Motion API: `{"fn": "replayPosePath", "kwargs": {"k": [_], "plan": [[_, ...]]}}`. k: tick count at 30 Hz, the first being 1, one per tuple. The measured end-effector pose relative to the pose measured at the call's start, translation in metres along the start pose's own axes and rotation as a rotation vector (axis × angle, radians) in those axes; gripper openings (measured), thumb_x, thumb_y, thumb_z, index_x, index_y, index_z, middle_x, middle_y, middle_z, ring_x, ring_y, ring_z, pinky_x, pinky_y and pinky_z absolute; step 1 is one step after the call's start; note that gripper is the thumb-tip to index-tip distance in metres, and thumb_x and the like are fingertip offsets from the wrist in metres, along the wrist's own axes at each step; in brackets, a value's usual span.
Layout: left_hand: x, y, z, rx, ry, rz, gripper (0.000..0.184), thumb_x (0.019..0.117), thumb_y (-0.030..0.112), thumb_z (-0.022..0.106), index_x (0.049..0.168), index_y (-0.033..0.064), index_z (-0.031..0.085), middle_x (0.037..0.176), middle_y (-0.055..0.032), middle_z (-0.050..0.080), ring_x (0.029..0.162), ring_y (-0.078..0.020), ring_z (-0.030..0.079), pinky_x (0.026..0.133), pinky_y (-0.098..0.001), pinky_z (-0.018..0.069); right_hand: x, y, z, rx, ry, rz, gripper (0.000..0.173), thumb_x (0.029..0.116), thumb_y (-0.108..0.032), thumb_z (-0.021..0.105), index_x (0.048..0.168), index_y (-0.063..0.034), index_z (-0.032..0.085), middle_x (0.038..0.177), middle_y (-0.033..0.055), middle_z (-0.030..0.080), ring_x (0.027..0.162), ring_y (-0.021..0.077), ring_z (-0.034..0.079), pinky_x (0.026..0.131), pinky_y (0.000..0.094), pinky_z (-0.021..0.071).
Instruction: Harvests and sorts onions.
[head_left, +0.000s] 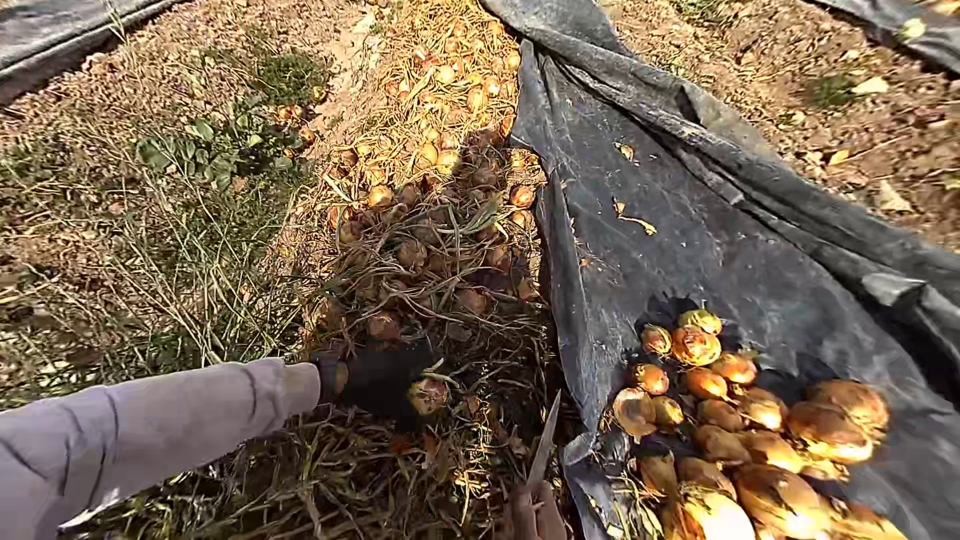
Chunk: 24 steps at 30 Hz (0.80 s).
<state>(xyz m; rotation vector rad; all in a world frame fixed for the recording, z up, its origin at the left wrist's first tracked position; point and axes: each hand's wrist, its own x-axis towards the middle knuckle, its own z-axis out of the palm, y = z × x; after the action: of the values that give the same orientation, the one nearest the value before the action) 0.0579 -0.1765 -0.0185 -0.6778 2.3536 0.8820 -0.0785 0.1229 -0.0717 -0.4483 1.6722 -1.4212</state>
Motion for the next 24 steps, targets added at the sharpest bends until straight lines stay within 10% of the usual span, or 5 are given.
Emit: {"fn": "replayPosePath", "kwargs": {"k": [9,12,18,21,24], "plan": [[-0.091,0.085,0.015,-0.468,-0.311,0.011,0.033,0.0907,0.031,0.077,0.098,0.0049,0.058,0.077,-0.0053,0.062,0.063,-0.0137,0.06,0.059,-0.0336,0.0534,-0.038,-0.027,0.035,0.043,-0.261,-0.146,0.061,0.1057,-0.06,0.035,0.111,-0.0031,0.058,0.061,-0.0071,0.047,0.046,0.0033,0.042,0.044,0.0251,0.0429],[-0.104,0.086,0.018,-0.251,-0.165,0.103,0.062,0.0818,0.034,0.085,0.126,-0.0018,0.063,0.108,-0.0195,0.069,0.098,-0.0301,0.067,0.091,-0.0518,0.053,-0.047,-0.029,0.043,0.095,-0.296,-0.12,0.049,0.1094,-0.044,0.034,0.104,-0.0042,0.062,0.06,-0.0068,0.048,0.047,0.0034,0.042,0.045,0.0249,0.0419],[-0.102,0.099,-0.005,-0.096,0.089,0.005,0.072,0.0885,0.052,0.077,0.145,0.0142,0.053,0.113,-0.0134,0.069,0.103,-0.0291,0.066,0.091,-0.0537,0.0535,-0.034,-0.012,0.036,-0.163,-0.104,0.025,0.043,0.1022,-0.044,0.054,0.105,-0.0023,0.063,0.064,0.0038,0.052,0.053,0.0156,0.05,0.05,0.0381,0.047],[-0.094,0.095,0.002,-0.018,0.033,0.143,0.052,0.0986,0.044,0.067,0.136,0.0089,0.06,0.1,-0.0166,0.068,0.092,-0.033,0.066,0.083,-0.0556,0.0526,-0.031,-0.007,0.036,-0.304,-0.096,0.057,0.056,0.082,-0.035,0.084,0.12,0.0013,0.065,0.093,0.0109,0.074,0.084,0.0196,0.072,0.081,0.0462,0.0602],[-0.065,0.056,-0.008,0.077,0.151,-0.028,0.046,0.1038,0.05,0.054,0.109,0.0073,0.069,0.09,-0.0132,0.067,0.087,-0.0313,0.067,0.079,-0.0551,0.0541,-0.022,-0.007,0.026,-0.165,0.112,-0.065,0.04,0.0981,-0.036,0.06,0.106,0.003,0.065,0.072,0.0022,0.063,0.061,0.0087,0.061,0.061,0.0339,0.0557]]}}
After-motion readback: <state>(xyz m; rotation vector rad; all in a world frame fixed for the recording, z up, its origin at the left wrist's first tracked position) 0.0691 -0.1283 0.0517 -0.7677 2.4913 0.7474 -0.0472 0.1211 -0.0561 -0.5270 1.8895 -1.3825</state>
